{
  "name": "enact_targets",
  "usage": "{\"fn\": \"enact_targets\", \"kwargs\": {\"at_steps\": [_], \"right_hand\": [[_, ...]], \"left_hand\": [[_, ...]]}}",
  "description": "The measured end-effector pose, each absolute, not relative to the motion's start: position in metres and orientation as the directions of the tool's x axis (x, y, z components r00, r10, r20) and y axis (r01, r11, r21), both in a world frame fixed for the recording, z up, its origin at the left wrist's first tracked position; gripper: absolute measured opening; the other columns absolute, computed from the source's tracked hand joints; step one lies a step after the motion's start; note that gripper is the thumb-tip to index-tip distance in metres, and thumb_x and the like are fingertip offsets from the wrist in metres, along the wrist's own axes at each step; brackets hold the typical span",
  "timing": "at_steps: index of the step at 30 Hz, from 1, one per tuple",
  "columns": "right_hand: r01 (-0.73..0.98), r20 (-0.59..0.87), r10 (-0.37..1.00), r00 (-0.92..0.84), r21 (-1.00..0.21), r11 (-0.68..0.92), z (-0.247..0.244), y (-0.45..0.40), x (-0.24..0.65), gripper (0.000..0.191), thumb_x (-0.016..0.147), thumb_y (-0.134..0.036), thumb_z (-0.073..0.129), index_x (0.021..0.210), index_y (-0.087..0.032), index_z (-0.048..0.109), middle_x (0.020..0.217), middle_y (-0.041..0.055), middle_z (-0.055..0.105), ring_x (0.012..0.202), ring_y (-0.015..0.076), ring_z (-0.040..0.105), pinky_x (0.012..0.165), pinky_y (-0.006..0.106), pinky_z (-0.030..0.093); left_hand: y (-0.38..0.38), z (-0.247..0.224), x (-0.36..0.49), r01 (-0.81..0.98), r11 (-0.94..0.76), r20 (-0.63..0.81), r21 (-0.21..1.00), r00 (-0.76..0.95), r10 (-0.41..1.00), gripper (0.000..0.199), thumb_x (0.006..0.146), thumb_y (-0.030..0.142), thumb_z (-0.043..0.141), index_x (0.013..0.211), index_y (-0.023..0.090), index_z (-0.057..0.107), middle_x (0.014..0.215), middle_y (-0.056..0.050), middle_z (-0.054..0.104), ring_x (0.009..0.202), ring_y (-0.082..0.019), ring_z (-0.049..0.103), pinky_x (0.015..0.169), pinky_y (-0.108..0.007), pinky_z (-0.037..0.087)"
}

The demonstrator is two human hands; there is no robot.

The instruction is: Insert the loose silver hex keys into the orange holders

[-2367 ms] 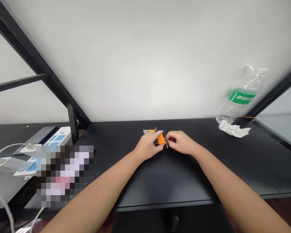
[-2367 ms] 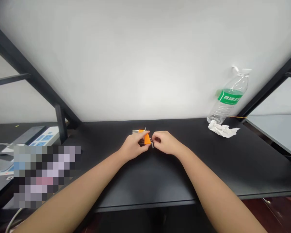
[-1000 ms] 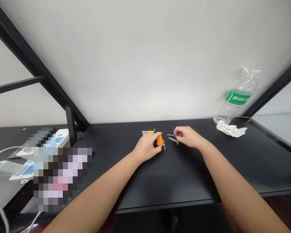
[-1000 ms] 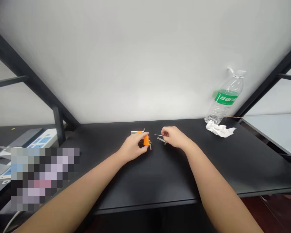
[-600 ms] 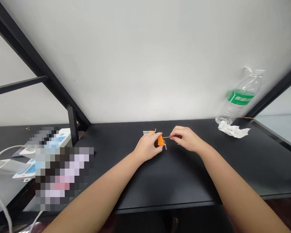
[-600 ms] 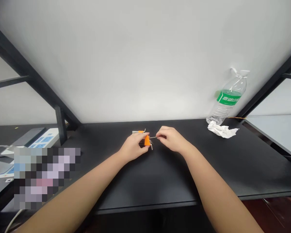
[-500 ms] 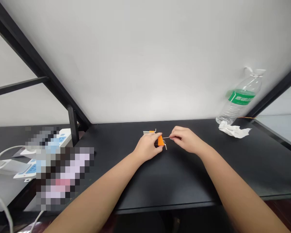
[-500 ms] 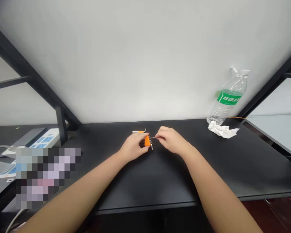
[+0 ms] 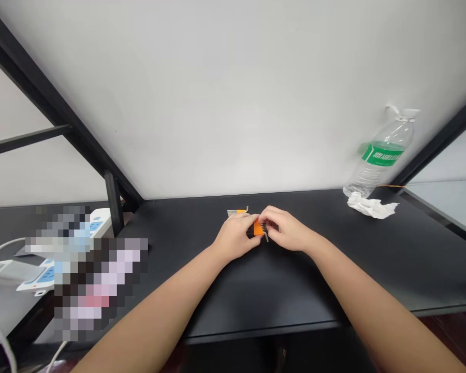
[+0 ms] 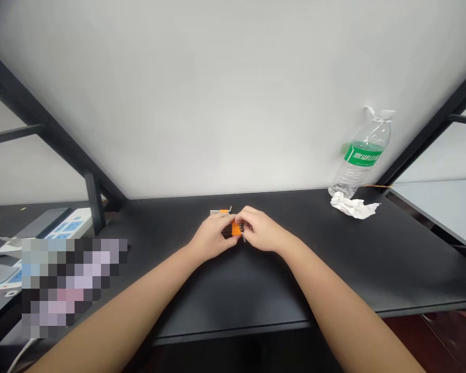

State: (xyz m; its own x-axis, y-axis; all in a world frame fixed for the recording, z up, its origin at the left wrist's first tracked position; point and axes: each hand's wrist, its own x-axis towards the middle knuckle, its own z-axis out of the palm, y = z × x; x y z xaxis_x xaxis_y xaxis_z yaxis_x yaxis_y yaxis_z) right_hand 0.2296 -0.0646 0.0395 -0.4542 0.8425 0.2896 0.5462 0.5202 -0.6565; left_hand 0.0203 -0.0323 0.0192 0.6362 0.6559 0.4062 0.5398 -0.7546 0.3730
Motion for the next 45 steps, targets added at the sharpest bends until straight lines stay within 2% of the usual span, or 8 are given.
{"fn": "enact_targets", "kwargs": {"at_steps": [6,13,17,21,24,30,35,45], "right_hand": [[0.591,0.327,0.876,-0.355,-0.648,0.481,0.037,-0.053,0.248,0.018,0.083,-0.009,0.056,0.094,-0.020,0.065,0.099,0.0032,0.062,0.080,0.0147,0.058,0.074,0.029,0.048],[0.584,0.286,0.841,-0.459,-0.616,0.528,0.033,-0.053,0.241,0.018,0.091,-0.014,0.055,0.087,-0.022,0.070,0.091,0.0022,0.067,0.080,0.0149,0.062,0.075,0.028,0.048],[0.678,0.283,0.867,-0.409,-0.542,0.497,0.033,-0.051,0.248,0.017,0.090,-0.014,0.056,0.089,-0.021,0.071,0.095,0.0034,0.067,0.083,0.0157,0.062,0.077,0.028,0.048],[0.874,0.117,0.964,-0.238,-0.407,0.266,0.032,-0.044,0.270,0.009,0.085,-0.021,0.062,0.085,-0.020,0.070,0.095,0.0054,0.067,0.081,0.0172,0.061,0.074,0.029,0.045],[0.915,-0.036,0.982,-0.184,-0.370,0.158,0.029,-0.040,0.279,0.006,0.082,-0.023,0.064,0.082,-0.021,0.070,0.095,0.0055,0.068,0.081,0.0179,0.062,0.070,0.027,0.043],[0.912,-0.105,0.977,-0.184,-0.390,0.130,0.026,-0.039,0.277,0.011,0.079,-0.013,0.060,0.076,-0.021,0.068,0.087,0.0041,0.071,0.075,0.0169,0.064,0.065,0.026,0.042],[0.913,-0.205,0.972,-0.116,-0.408,0.023,0.030,-0.041,0.274,0.010,0.075,-0.013,0.061,0.075,-0.021,0.068,0.079,0.0034,0.072,0.067,0.0165,0.063,0.057,0.026,0.040],[0.914,-0.286,0.953,-0.099,-0.405,-0.026,0.034,-0.039,0.279,0.012,0.072,-0.014,0.062,0.079,-0.020,0.070,0.085,0.0030,0.073,0.071,0.0159,0.065,0.058,0.025,0.042]], "left_hand": [[-0.030,0.013,0.019,0.571,-0.740,0.436,0.356,0.599,0.672,0.049,0.079,0.029,0.073,0.126,0.024,0.063,0.118,-0.008,0.072,0.112,-0.029,0.068,0.101,-0.045,0.052],[-0.031,0.013,0.019,0.552,-0.750,0.425,0.364,0.618,0.661,0.047,0.080,0.026,0.070,0.127,0.024,0.063,0.116,-0.007,0.073,0.107,-0.027,0.069,0.099,-0.044,0.054],[-0.030,0.010,0.019,0.568,-0.737,0.416,0.366,0.609,0.675,0.050,0.080,0.028,0.071,0.129,0.024,0.063,0.118,-0.008,0.073,0.111,-0.029,0.068,0.101,-0.045,0.053],[-0.028,0.007,0.018,0.569,-0.728,0.417,0.381,0.598,0.685,0.051,0.080,0.030,0.073,0.130,0.024,0.063,0.117,-0.007,0.074,0.110,-0.028,0.068,0.100,-0.044,0.054],[-0.028,0.005,0.018,0.571,-0.729,0.417,0.378,0.598,0.685,0.052,0.079,0.030,0.072,0.130,0.024,0.063,0.116,-0.007,0.074,0.108,-0.028,0.069,0.099,-0.044,0.055],[-0.027,0.004,0.018,0.572,-0.729,0.413,0.377,0.601,0.685,0.052,0.080,0.031,0.071,0.131,0.023,0.063,0.116,-0.008,0.073,0.108,-0.028,0.069,0.097,-0.044,0.056],[-0.027,0.004,0.017,0.572,-0.729,0.410,0.375,0.603,0.684,0.053,0.080,0.031,0.071,0.131,0.023,0.062,0.116,-0.007,0.074,0.108,-0.027,0.069,0.097,-0.043,0.057],[-0.028,0.006,0.018,0.578,-0.732,0.412,0.361,0.605,0.681,0.052,0.080,0.031,0.071,0.131,0.023,0.063,0.115,-0.006,0.074,0.107,-0.028,0.069,0.097,-0.043,0.056]]}}
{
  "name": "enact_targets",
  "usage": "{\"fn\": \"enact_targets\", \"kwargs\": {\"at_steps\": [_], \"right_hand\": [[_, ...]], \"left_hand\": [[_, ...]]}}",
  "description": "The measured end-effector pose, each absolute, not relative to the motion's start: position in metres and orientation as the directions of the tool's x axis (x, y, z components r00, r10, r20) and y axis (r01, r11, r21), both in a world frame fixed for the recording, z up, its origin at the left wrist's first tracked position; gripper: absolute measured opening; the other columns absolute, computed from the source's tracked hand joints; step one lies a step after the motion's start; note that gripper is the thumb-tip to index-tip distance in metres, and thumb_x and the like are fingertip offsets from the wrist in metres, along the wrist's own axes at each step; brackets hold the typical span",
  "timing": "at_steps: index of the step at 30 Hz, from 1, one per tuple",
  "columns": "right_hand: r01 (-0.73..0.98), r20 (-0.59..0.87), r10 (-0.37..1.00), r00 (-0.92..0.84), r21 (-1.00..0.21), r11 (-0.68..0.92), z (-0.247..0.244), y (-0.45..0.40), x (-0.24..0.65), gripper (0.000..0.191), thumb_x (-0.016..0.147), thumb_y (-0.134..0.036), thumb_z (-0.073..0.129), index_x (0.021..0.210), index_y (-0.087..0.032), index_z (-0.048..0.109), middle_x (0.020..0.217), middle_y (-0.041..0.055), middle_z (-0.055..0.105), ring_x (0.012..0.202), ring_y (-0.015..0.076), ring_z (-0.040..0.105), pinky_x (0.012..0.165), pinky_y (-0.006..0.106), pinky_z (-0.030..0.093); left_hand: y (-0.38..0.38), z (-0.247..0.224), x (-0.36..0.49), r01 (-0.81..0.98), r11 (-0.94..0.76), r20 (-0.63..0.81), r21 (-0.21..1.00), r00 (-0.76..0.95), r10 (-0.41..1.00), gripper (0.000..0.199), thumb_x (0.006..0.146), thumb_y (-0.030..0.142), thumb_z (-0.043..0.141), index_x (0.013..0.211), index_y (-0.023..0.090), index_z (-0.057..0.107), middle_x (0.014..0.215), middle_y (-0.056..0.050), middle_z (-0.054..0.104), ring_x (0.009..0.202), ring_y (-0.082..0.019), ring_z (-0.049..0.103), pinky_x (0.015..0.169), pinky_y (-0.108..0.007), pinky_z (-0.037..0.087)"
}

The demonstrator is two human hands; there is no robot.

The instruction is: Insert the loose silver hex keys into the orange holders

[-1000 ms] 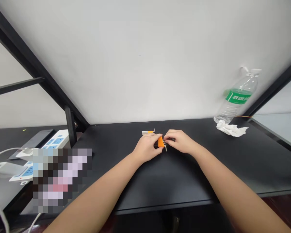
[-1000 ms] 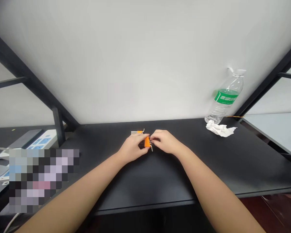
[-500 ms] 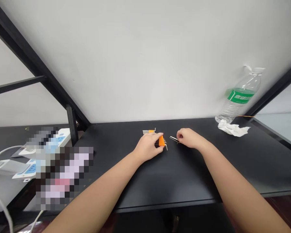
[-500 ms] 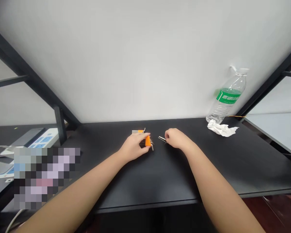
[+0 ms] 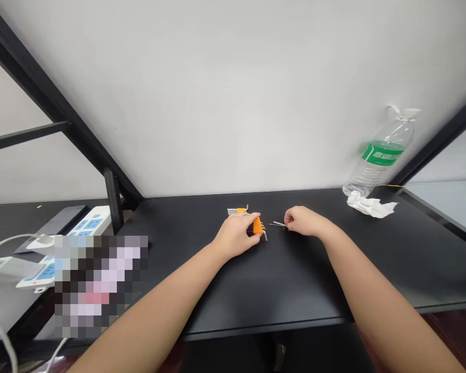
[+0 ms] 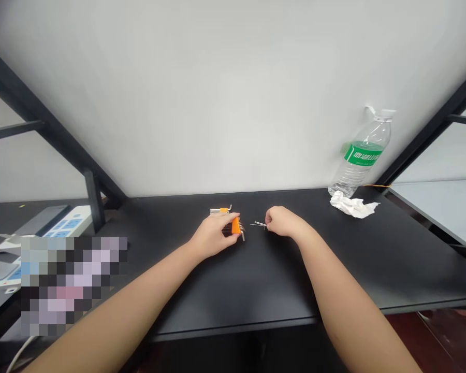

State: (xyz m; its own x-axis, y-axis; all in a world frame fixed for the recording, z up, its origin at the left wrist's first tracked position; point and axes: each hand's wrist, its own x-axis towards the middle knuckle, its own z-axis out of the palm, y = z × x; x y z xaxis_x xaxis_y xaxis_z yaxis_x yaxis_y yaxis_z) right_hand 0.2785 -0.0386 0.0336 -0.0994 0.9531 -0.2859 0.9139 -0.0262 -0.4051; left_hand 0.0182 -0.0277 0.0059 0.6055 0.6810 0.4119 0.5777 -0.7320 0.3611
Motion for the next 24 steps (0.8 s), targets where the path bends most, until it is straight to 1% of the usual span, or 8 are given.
{"fn": "enact_targets", "kwargs": {"at_steps": [4,8,11,14,18,21,24], "right_hand": [[0.935,-0.288,0.955,-0.071,-0.352,-0.037,0.035,-0.040,0.275,0.009,0.070,-0.017,0.065,0.077,-0.020,0.067,0.082,0.0031,0.072,0.066,0.0163,0.063,0.055,0.026,0.040],[0.920,-0.278,0.956,-0.095,-0.392,-0.022,0.034,-0.039,0.278,0.007,0.070,-0.016,0.064,0.076,-0.020,0.066,0.081,0.0025,0.072,0.066,0.0154,0.062,0.055,0.025,0.040],[0.903,-0.239,0.964,-0.116,-0.430,0.002,0.034,-0.040,0.280,0.008,0.071,-0.014,0.062,0.075,-0.020,0.066,0.080,0.0021,0.071,0.066,0.0147,0.062,0.056,0.025,0.039],[0.866,-0.145,0.975,-0.169,-0.494,0.077,0.038,-0.044,0.278,0.008,0.073,-0.013,0.059,0.075,-0.020,0.063,0.078,0.0004,0.069,0.065,0.0136,0.060,0.057,0.024,0.039],[0.740,0.065,0.929,-0.364,-0.586,0.331,0.042,-0.051,0.265,0.008,0.080,-0.014,0.056,0.079,-0.021,0.059,0.076,-0.0022,0.064,0.065,0.0118,0.055,0.061,0.024,0.041],[0.685,0.190,0.892,-0.410,-0.581,0.438,0.042,-0.055,0.255,0.010,0.084,-0.014,0.054,0.082,-0.020,0.061,0.083,-0.0001,0.063,0.071,0.0127,0.056,0.066,0.025,0.043],[0.679,0.249,0.873,-0.419,-0.553,0.483,0.040,-0.055,0.252,0.012,0.087,-0.013,0.054,0.083,-0.020,0.063,0.087,0.0016,0.063,0.075,0.0137,0.057,0.068,0.026,0.044]], "left_hand": [[-0.028,0.006,0.019,0.582,-0.729,0.409,0.361,0.604,0.685,0.052,0.080,0.030,0.071,0.131,0.023,0.063,0.117,-0.006,0.074,0.109,-0.028,0.069,0.097,-0.043,0.056],[-0.027,0.006,0.018,0.579,-0.733,0.417,0.358,0.603,0.680,0.052,0.080,0.031,0.072,0.131,0.023,0.063,0.119,-0.006,0.074,0.111,-0.028,0.068,0.099,-0.043,0.055],[-0.027,0.006,0.018,0.581,-0.731,0.416,0.357,0.602,0.681,0.052,0.080,0.030,0.072,0.130,0.022,0.063,0.119,-0.007,0.074,0.111,-0.029,0.068,0.099,-0.044,0.055],[-0.027,0.006,0.018,0.581,-0.729,0.414,0.361,0.601,0.684,0.052,0.080,0.030,0.072,0.130,0.021,0.063,0.119,-0.007,0.074,0.111,-0.029,0.068,0.098,-0.044,0.055],[-0.028,0.006,0.018,0.578,-0.729,0.417,0.365,0.599,0.684,0.052,0.079,0.030,0.073,0.130,0.022,0.063,0.119,-0.007,0.074,0.109,-0.028,0.069,0.098,-0.044,0.055],[-0.028,0.007,0.018,0.574,-0.733,0.423,0.365,0.599,0.680,0.052,0.079,0.029,0.073,0.130,0.022,0.063,0.119,-0.007,0.074,0.110,-0.029,0.069,0.099,-0.045,0.054],[-0.028,0.007,0.018,0.580,-0.731,0.419,0.360,0.600,0.682,0.052,0.079,0.028,0.073,0.129,0.021,0.063,0.120,-0.008,0.074,0.112,-0.029,0.069,0.100,-0.045,0.054]]}}
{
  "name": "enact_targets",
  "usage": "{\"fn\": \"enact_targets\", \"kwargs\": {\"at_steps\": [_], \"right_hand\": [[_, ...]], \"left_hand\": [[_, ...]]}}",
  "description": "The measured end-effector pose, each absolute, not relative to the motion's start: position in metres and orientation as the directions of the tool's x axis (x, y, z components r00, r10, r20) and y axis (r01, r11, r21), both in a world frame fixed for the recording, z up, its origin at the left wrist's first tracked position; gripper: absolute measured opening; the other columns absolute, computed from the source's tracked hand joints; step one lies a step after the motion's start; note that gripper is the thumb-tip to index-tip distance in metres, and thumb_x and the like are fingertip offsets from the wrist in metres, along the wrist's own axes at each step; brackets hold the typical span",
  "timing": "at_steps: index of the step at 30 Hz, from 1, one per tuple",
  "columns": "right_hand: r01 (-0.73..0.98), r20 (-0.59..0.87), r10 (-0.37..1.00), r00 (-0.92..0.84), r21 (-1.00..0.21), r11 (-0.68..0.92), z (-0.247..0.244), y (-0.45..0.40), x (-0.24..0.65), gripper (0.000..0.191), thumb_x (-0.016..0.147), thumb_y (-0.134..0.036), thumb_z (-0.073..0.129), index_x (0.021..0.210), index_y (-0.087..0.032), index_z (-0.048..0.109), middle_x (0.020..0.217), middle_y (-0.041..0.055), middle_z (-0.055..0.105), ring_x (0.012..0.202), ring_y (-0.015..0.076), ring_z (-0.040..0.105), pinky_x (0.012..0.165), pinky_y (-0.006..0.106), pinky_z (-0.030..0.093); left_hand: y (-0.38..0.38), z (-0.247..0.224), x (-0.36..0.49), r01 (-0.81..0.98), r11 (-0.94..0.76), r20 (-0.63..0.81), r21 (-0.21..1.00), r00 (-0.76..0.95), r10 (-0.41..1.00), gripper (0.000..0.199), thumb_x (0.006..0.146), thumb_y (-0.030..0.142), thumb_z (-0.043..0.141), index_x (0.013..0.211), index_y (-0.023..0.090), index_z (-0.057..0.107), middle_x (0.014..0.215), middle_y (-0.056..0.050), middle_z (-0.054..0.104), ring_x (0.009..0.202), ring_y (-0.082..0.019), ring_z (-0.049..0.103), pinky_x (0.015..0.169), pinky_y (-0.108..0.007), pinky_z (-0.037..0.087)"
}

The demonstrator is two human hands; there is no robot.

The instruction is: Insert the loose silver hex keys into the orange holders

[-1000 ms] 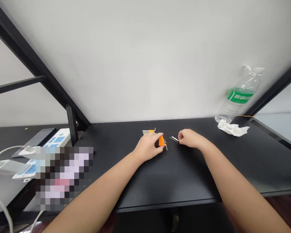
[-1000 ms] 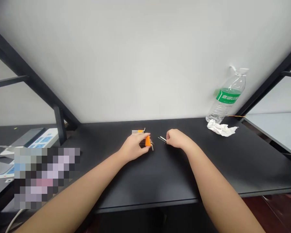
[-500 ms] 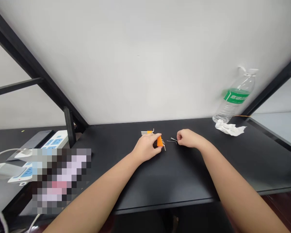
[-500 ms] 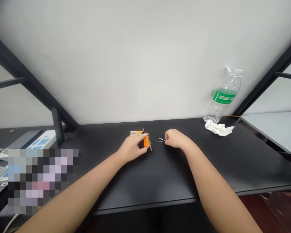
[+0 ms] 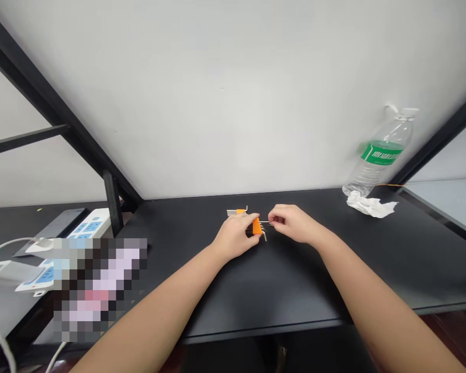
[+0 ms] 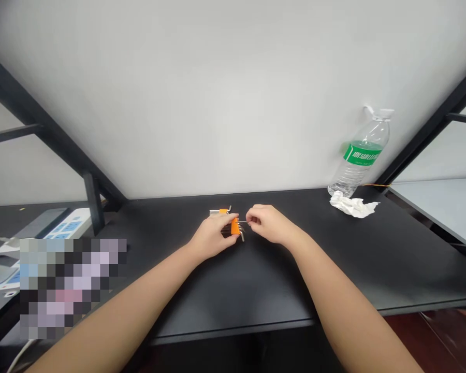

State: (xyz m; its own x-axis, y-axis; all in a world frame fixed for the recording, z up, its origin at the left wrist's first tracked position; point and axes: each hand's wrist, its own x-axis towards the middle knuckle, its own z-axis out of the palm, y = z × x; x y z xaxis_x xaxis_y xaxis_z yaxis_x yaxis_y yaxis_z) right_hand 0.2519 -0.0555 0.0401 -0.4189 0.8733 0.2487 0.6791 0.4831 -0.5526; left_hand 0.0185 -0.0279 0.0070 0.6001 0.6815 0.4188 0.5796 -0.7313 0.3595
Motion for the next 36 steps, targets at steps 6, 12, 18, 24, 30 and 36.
{"fn": "enact_targets", "kwargs": {"at_steps": [6,12,18,24,30,36], "right_hand": [[0.686,0.328,0.839,-0.433,-0.484,0.543,0.042,-0.056,0.256,0.015,0.090,-0.011,0.054,0.084,-0.020,0.065,0.088,0.0023,0.063,0.075,0.0139,0.056,0.068,0.027,0.044],[0.689,0.331,0.828,-0.452,-0.460,0.560,0.043,-0.058,0.254,0.019,0.092,-0.010,0.052,0.084,-0.020,0.066,0.090,0.0034,0.063,0.076,0.0145,0.057,0.069,0.028,0.045],[0.705,0.331,0.837,-0.435,-0.453,0.546,0.047,-0.060,0.254,0.020,0.094,-0.011,0.051,0.084,-0.020,0.066,0.090,0.0034,0.063,0.077,0.0149,0.057,0.070,0.028,0.045],[0.689,0.342,0.838,-0.426,-0.478,0.545,0.049,-0.061,0.254,0.021,0.094,-0.012,0.051,0.087,-0.021,0.068,0.093,0.0048,0.064,0.081,0.0167,0.059,0.074,0.030,0.046],[0.692,0.326,0.836,-0.440,-0.470,0.548,0.051,-0.064,0.251,0.022,0.096,-0.013,0.049,0.088,-0.020,0.068,0.094,0.0049,0.063,0.080,0.0160,0.059,0.074,0.030,0.047],[0.656,0.329,0.828,-0.454,-0.506,0.561,0.048,-0.066,0.242,0.021,0.095,-0.011,0.047,0.092,-0.020,0.066,0.098,0.0049,0.061,0.080,0.0152,0.058,0.075,0.030,0.047]], "left_hand": [[-0.028,0.007,0.019,0.582,-0.730,0.423,0.357,0.597,0.682,0.051,0.079,0.029,0.073,0.129,0.024,0.063,0.122,-0.006,0.074,0.112,-0.029,0.069,0.100,-0.045,0.055],[-0.028,0.008,0.019,0.579,-0.737,0.420,0.349,0.606,0.675,0.053,0.079,0.029,0.073,0.130,0.022,0.063,0.121,-0.007,0.074,0.113,-0.029,0.069,0.100,-0.044,0.055],[-0.028,0.008,0.018,0.587,-0.731,0.424,0.349,0.596,0.682,0.053,0.079,0.028,0.073,0.130,0.025,0.063,0.122,-0.006,0.073,0.113,-0.028,0.069,0.101,-0.043,0.055],[-0.027,0.008,0.018,0.571,-0.740,0.424,0.354,0.607,0.672,0.053,0.079,0.029,0.073,0.130,0.024,0.063,0.121,-0.006,0.074,0.113,-0.029,0.069,0.101,-0.045,0.055],[-0.028,0.008,0.018,0.576,-0.742,0.413,0.344,0.617,0.670,0.051,0.079,0.028,0.072,0.130,0.025,0.064,0.121,-0.007,0.073,0.113,-0.029,0.068,0.101,-0.043,0.054],[-0.030,0.015,0.020,0.564,-0.746,0.419,0.353,0.618,0.665,0.045,0.079,0.027,0.071,0.124,0.022,0.066,0.116,-0.009,0.072,0.108,-0.028,0.068,0.099,-0.043,0.054]]}}
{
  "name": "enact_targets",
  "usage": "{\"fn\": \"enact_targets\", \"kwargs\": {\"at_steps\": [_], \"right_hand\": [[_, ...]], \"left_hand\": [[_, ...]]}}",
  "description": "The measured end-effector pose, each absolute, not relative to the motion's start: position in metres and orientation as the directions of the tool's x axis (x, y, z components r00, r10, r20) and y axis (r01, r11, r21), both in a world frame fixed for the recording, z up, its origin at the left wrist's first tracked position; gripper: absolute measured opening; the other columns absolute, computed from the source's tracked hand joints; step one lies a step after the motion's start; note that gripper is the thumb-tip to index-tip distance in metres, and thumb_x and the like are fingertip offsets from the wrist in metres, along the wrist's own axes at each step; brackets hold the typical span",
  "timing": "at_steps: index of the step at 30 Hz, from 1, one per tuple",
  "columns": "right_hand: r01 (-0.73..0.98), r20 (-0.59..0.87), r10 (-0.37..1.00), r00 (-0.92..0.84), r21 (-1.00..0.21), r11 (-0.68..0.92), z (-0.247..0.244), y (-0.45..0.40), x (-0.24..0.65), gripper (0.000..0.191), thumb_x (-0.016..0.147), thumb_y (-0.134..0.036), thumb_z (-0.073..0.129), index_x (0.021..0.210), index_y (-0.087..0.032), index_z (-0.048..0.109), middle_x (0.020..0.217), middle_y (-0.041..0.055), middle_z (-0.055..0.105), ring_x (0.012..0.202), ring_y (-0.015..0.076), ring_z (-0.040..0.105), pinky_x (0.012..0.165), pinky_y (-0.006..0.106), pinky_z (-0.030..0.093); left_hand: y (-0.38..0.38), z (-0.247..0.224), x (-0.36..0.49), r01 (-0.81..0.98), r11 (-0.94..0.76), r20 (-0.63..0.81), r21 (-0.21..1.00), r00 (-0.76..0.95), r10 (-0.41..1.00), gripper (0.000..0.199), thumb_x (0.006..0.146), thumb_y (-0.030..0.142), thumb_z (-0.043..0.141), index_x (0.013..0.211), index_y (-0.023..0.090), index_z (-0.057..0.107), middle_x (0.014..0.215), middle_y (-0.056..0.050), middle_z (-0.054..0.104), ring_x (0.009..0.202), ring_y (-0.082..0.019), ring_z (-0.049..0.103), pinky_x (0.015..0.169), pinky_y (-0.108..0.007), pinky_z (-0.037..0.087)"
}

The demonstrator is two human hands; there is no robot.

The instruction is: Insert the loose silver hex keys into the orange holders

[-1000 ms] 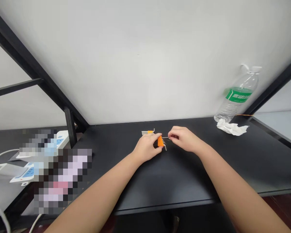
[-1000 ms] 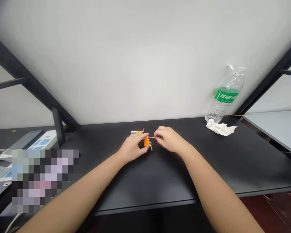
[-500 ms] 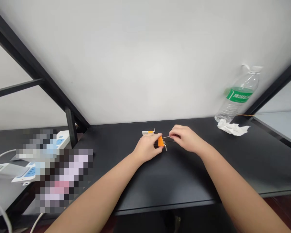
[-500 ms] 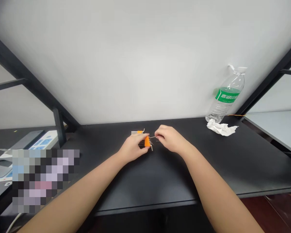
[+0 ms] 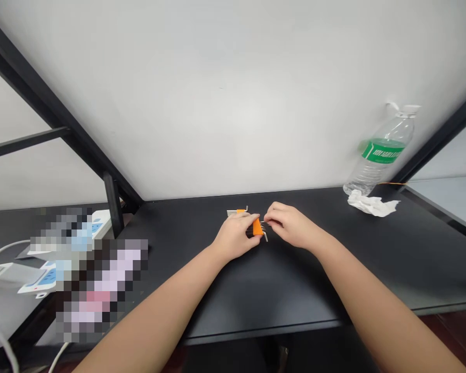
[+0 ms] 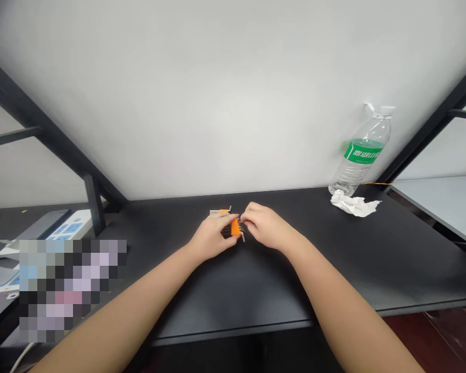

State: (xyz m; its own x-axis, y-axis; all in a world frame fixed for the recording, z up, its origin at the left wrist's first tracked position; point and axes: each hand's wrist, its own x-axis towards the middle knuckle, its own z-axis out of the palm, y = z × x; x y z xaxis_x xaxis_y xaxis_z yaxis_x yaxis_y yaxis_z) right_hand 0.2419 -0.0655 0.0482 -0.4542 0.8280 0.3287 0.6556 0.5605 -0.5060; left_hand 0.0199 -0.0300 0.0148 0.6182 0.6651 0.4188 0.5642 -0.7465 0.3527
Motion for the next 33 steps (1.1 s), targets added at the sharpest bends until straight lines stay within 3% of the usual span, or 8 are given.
{"fn": "enact_targets", "kwargs": {"at_steps": [7,10,13,16,24,31,33], "right_hand": [[0.568,0.310,0.839,-0.447,-0.627,0.534,0.038,-0.065,0.225,0.019,0.086,-0.006,0.046,0.091,-0.021,0.055,0.095,0.0019,0.058,0.077,0.0142,0.053,0.069,0.027,0.043],[0.585,0.292,0.861,-0.415,-0.640,0.499,0.035,-0.061,0.228,0.019,0.084,-0.007,0.047,0.095,-0.022,0.054,0.097,0.0018,0.059,0.078,0.0140,0.054,0.069,0.026,0.044],[0.751,0.239,0.920,-0.309,-0.532,0.391,0.033,-0.054,0.246,0.012,0.085,-0.015,0.054,0.095,-0.021,0.057,0.098,0.0033,0.061,0.080,0.0152,0.056,0.073,0.028,0.044],[0.903,0.089,0.977,-0.193,-0.373,0.212,0.030,-0.046,0.268,0.004,0.085,-0.023,0.059,0.087,-0.020,0.062,0.095,0.0054,0.062,0.081,0.0177,0.059,0.072,0.029,0.042],[0.968,-0.182,0.982,-0.058,-0.250,0.011,0.030,-0.040,0.271,0.006,0.075,-0.015,0.065,0.073,-0.020,0.062,0.082,0.0070,0.069,0.064,0.0178,0.059,0.055,0.028,0.034],[0.930,-0.034,0.998,-0.054,-0.364,0.038,0.036,-0.046,0.266,0.004,0.076,-0.018,0.064,0.075,-0.021,0.062,0.082,0.0029,0.069,0.066,0.0151,0.059,0.056,0.026,0.036],[0.938,-0.016,0.999,-0.039,-0.346,0.031,0.037,-0.045,0.268,0.003,0.078,-0.021,0.064,0.076,-0.021,0.062,0.084,0.0040,0.070,0.068,0.0157,0.060,0.056,0.026,0.036]], "left_hand": [[-0.035,0.022,0.023,0.503,-0.775,0.409,0.382,0.660,0.630,0.028,0.077,0.024,0.070,0.105,0.023,0.069,0.103,-0.006,0.071,0.101,-0.025,0.068,0.095,-0.041,0.053],[-0.033,0.019,0.021,0.509,-0.771,0.403,0.383,0.659,0.635,0.032,0.078,0.025,0.070,0.110,0.023,0.069,0.103,-0.006,0.072,0.099,-0.025,0.068,0.093,-0.040,0.054],[-0.030,0.015,0.020,0.523,-0.767,0.418,0.371,0.644,0.641,0.046,0.078,0.027,0.072,0.124,0.023,0.066,0.112,-0.008,0.073,0.105,-0.027,0.069,0.097,-0.043,0.053],[-0.029,0.012,0.019,0.526,-0.764,0.425,0.374,0.635,0.645,0.049,0.079,0.029,0.073,0.127,0.024,0.065,0.113,-0.007,0.074,0.107,-0.027,0.069,0.099,-0.044,0.053],[-0.029,0.011,0.018,0.531,-0.760,0.410,0.375,0.640,0.650,0.050,0.080,0.030,0.073,0.129,0.023,0.065,0.115,-0.008,0.074,0.108,-0.027,0.069,0.098,-0.043,0.055],[-0.028,0.010,0.018,0.544,-0.755,0.413,0.367,0.631,0.656,0.052,0.079,0.029,0.073,0.130,0.024,0.065,0.114,-0.007,0.075,0.110,-0.029,0.068,0.099,-0.045,0.054],[-0.028,0.010,0.018,0.549,-0.750,0.413,0.368,0.626,0.661,0.051,0.079,0.029,0.073,0.130,0.024,0.065,0.117,-0.007,0.074,0.113,-0.029,0.068,0.100,-0.045,0.054]]}}
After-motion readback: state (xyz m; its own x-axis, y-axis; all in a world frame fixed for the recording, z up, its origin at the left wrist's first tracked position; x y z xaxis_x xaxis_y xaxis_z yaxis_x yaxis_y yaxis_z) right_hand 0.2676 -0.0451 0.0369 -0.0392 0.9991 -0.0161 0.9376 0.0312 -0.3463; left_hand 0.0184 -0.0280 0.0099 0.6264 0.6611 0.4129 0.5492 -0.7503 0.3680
